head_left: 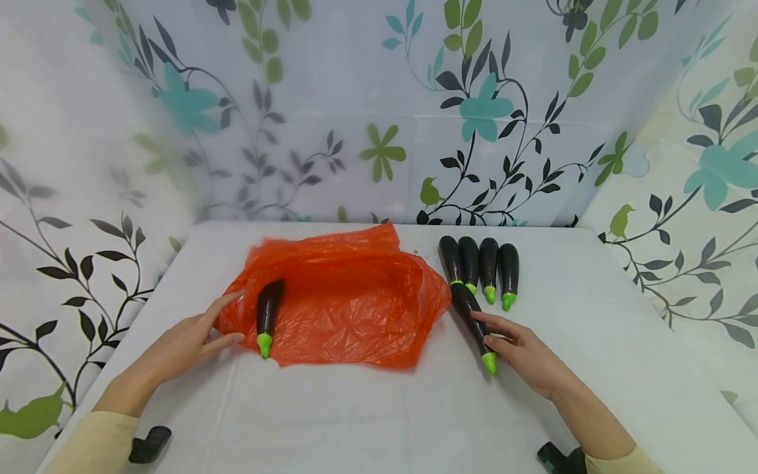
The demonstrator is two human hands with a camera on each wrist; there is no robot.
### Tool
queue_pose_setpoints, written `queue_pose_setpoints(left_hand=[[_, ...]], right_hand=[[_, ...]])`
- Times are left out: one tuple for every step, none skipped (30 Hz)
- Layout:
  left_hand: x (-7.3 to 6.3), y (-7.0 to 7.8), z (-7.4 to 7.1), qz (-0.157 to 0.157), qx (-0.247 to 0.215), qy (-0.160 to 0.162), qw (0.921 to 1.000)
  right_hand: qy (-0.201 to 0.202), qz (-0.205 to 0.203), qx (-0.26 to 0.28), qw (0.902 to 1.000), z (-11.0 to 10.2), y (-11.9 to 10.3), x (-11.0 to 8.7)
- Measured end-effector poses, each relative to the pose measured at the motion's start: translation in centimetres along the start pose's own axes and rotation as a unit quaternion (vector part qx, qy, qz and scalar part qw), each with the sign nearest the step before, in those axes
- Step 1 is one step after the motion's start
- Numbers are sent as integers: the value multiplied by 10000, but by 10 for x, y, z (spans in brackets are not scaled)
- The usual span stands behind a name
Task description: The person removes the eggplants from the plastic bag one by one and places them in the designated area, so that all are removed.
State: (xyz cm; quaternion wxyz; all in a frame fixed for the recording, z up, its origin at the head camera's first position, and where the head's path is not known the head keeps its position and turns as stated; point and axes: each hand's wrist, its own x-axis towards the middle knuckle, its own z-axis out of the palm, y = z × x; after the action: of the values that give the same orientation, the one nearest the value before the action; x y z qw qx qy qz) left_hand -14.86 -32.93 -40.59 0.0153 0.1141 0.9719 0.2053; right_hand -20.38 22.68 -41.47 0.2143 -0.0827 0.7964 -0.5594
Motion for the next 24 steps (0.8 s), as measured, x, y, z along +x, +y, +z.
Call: queue_pose_setpoints(left_hand=[[0,0,0,0,-1,-2,10000],[0,0,0,-1,-6,-7,10000],[0,0,0,-7,-12,-12,10000],[0,0,0,-19,-19,-19,10000],[0,0,0,-34,-22,-27,10000],[0,0,-1,-46,-22,-31,10000],[0,0,0,-51,-25,-35,10000],[0,0,0,-52,-29,-39,10000],[0,0,0,-49,-32,-35,10000],[0,0,0,-37,-30,-30,10000],[0,-1,0,-21,-23,-24,10000],[0,-1,0,-6,-17,-19,10000],[0,-1,0,5,-16,-17,10000],[0,-1,0,12,-9,-17,10000],[0,-2,0,17,-3,-13,10000],[1,-2,0,19,10,-9,10000],[0,-2,0,21,20,-3,10000],[0,-2,0,23,14,3,10000],[0,-2,0,27,8,9,10000],[0,-2,0,28,4,12,10000],[0,-2,0,34,-7,11,10000],[0,-2,0,41,-16,15,10000],[0,-2,0,43,-32,10,10000],[0,-2,0,40,-45,1,10000]], right_hand=[[-19,23,41,10000,0,0,0],[-30,41,58,10000,1,0,-1],[-35,61,38,10000,1,0,-1],[-38,80,13,10000,1,0,-2],[-34,96,-41,9999,1,0,-2],[-25,106,-99,9999,1,0,-2],[-6,114,-161,9998,2,0,-3],[18,111,-233,9997,2,0,-3],[48,120,-299,9995,2,0,-4],[67,123,-336,9993,2,0,-4],[86,127,-382,9992,2,0,-4],[99,132,-395,9991,2,1,-4],[108,138,-394,9991,2,1,-4],[117,146,-398,9990,2,1,-4],[130,165,-405,9990,2,2,-4],[131,169,-417,9989,2,2,-4],[131,173,-435,9988,2,2,-4],[127,173,-445,9988,3,2,-4],[128,173,-470,9987,3,2,-4],[122,168,-500,9985,3,3,-4],[123,163,-532,9984,3,3,-4],[126,147,-576,9982,3,3,-3],[137,138,-614,9979,4,3,-3],[149,126,-649,9977,4,3,-3]])
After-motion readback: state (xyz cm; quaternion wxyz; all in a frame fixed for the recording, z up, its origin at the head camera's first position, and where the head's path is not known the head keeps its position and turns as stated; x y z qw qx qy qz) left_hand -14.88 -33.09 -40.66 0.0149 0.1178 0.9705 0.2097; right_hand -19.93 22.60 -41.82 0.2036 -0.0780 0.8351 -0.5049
